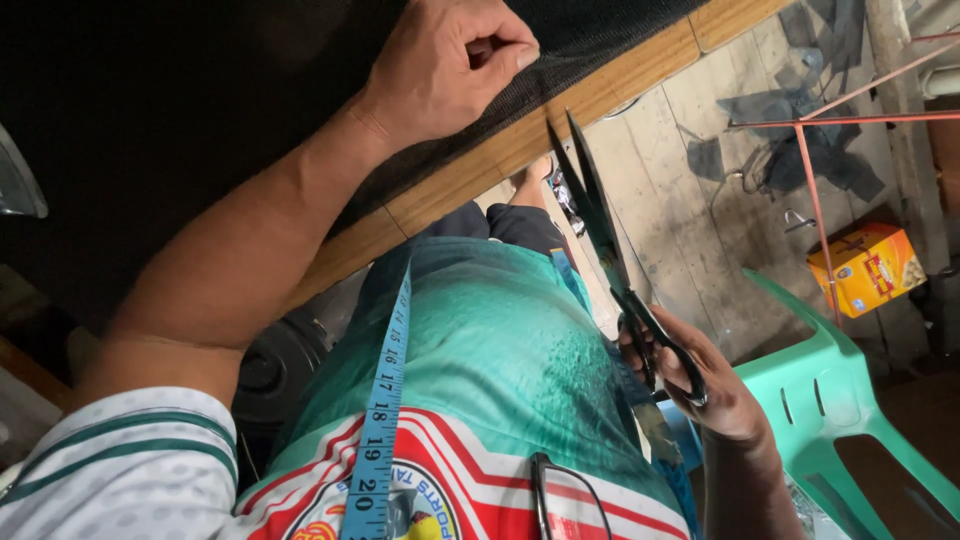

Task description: Measuring, positioning, and cutting a large piece of black mesh fabric on a wooden table using tailor scissors.

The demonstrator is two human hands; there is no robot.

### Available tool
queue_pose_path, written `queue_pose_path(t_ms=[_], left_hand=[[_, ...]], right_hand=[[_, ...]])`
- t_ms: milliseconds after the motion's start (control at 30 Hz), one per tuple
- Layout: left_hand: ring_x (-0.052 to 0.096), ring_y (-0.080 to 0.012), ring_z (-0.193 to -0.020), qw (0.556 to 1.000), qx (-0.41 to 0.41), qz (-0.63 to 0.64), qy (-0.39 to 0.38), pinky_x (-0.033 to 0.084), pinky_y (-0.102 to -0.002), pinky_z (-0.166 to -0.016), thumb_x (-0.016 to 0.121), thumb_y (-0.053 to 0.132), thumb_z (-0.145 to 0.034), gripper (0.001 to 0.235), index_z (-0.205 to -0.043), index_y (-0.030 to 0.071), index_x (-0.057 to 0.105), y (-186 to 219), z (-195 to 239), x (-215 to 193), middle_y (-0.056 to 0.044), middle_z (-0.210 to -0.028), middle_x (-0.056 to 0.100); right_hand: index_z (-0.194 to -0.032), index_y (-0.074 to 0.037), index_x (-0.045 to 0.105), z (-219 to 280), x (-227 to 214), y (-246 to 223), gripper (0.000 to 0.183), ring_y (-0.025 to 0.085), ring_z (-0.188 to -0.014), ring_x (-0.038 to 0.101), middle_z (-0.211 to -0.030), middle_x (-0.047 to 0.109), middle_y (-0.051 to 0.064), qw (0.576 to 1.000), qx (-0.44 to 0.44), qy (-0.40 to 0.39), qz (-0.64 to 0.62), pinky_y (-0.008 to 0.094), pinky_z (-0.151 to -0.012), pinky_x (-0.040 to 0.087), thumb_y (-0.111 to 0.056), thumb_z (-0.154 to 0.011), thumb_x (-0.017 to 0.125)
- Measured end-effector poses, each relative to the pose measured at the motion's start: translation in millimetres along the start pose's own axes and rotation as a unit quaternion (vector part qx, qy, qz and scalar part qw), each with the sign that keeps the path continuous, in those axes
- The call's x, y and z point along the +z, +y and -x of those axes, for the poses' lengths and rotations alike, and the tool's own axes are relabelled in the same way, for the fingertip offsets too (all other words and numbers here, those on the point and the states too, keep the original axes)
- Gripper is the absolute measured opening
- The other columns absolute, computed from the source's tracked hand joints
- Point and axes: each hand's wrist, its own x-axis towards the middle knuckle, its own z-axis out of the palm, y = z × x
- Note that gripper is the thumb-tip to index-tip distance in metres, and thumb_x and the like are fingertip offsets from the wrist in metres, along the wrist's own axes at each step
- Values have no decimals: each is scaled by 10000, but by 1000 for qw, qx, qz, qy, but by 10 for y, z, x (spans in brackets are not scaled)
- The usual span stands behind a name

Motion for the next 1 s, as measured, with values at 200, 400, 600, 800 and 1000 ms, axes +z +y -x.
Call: queue_pose_path(t_ms=[200, 400, 600, 800, 1000], left_hand=[[439, -132, -624, 999, -11, 0, 40, 338, -290, -555, 628, -18, -1050, 181, -873, 18, 639, 205, -171, -31, -39, -736, 534], [460, -97, -531, 998, 0, -20, 57, 326, -290, -513, 640, 15, -1036, 170, -872, 59, 647, 318, -324, -5, -5, -700, 570], [658, -182, -653, 999, 1, 11, 33, 485, -284, -600, 647, -31, -985, 97, -901, 17, 654, 373, -379, -58, -75, -850, 676], [718, -220, -753, 993, -65, 100, -13, 642, -252, -607, 601, -49, -1016, 75, -1009, -39, 675, 358, -240, -196, -144, -941, 693], [586, -286, -906, 988, 21, -154, -19, 492, -382, -758, 752, -29, -947, 126, -1058, 16, 710, 315, 129, -373, -136, -1024, 622]], right_hand=[[-1167, 44, 603, 153, -103, -180, 514, 129, -656, 531, -855, 568, 66, 999, 11, 14, -34, 232, -558, 424, -430, -972, 638], [-1153, 50, 586, 141, -32, -242, 532, 130, -668, 492, -832, 532, 61, 999, -10, -8, -34, 240, -561, 400, -458, -999, 615], [-1234, 67, 580, 185, -33, -187, 517, 153, -801, 505, -1025, 583, 88, 997, -28, -4, -71, 264, -657, 397, -389, -998, 637], [-1162, 35, 613, 169, 14, -295, 521, 126, -700, 478, -858, 545, 53, 1000, -4, -3, -31, 246, -582, 385, -455, -987, 624], [-1197, 31, 609, 209, -43, -306, 538, 117, -707, 503, -906, 557, 58, 999, 33, 5, -28, 241, -593, 427, -449, -958, 661]])
